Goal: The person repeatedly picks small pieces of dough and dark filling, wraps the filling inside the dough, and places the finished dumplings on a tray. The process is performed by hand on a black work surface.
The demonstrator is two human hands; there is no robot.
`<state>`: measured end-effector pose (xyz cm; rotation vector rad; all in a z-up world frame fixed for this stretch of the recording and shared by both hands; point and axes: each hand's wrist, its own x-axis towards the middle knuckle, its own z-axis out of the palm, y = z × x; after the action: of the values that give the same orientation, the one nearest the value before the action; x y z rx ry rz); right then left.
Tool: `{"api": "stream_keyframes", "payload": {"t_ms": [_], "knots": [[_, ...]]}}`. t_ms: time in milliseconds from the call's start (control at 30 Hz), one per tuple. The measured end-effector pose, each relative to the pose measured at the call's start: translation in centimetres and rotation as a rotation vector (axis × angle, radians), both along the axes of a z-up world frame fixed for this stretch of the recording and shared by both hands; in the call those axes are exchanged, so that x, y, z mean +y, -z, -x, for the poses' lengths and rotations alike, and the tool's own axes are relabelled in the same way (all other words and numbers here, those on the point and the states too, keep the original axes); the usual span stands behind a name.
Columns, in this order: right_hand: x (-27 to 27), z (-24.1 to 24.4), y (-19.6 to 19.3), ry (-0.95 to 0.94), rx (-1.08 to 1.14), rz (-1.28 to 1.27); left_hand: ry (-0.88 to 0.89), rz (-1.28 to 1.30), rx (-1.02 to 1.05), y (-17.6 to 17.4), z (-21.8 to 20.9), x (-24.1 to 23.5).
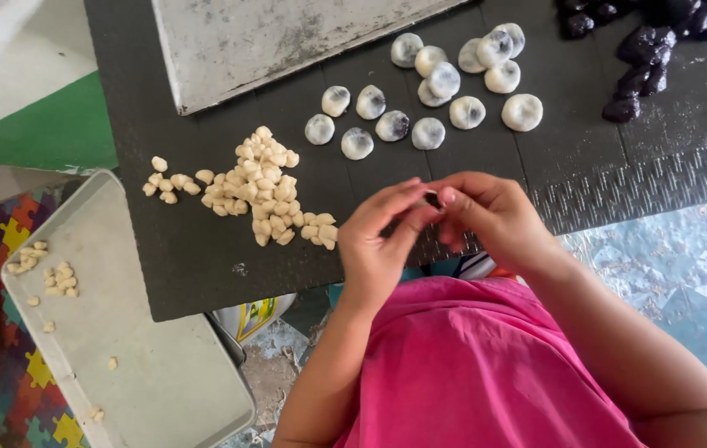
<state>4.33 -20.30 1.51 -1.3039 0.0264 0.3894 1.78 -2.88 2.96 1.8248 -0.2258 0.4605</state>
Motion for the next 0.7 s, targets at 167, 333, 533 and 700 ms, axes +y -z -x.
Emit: {"api": "stream_keyframes", "payload": {"t_ms": [167,333,533,700], "knots": [[-0.5,-0.9,2.0,-0.051,-0.756,0.588,-0.017,-0.393,-0.078,2.4,-0.4,2.0],[0.4,-0.9,2.4,0.093,-1.172,0.913,-0.009,-0.573,-0.124,3.6,-1.1,1.9],[-1.0,-4.5,1.9,-0.090,-0.844,0.773,-0.014,-0.460,-0.052,4.5,-0.8,1.4],[0.8,-8.0,-3.2,-0.681,-0.488,1.067,-0.060,-0.406,-0.081,2.3,0.3,2.6]]}}
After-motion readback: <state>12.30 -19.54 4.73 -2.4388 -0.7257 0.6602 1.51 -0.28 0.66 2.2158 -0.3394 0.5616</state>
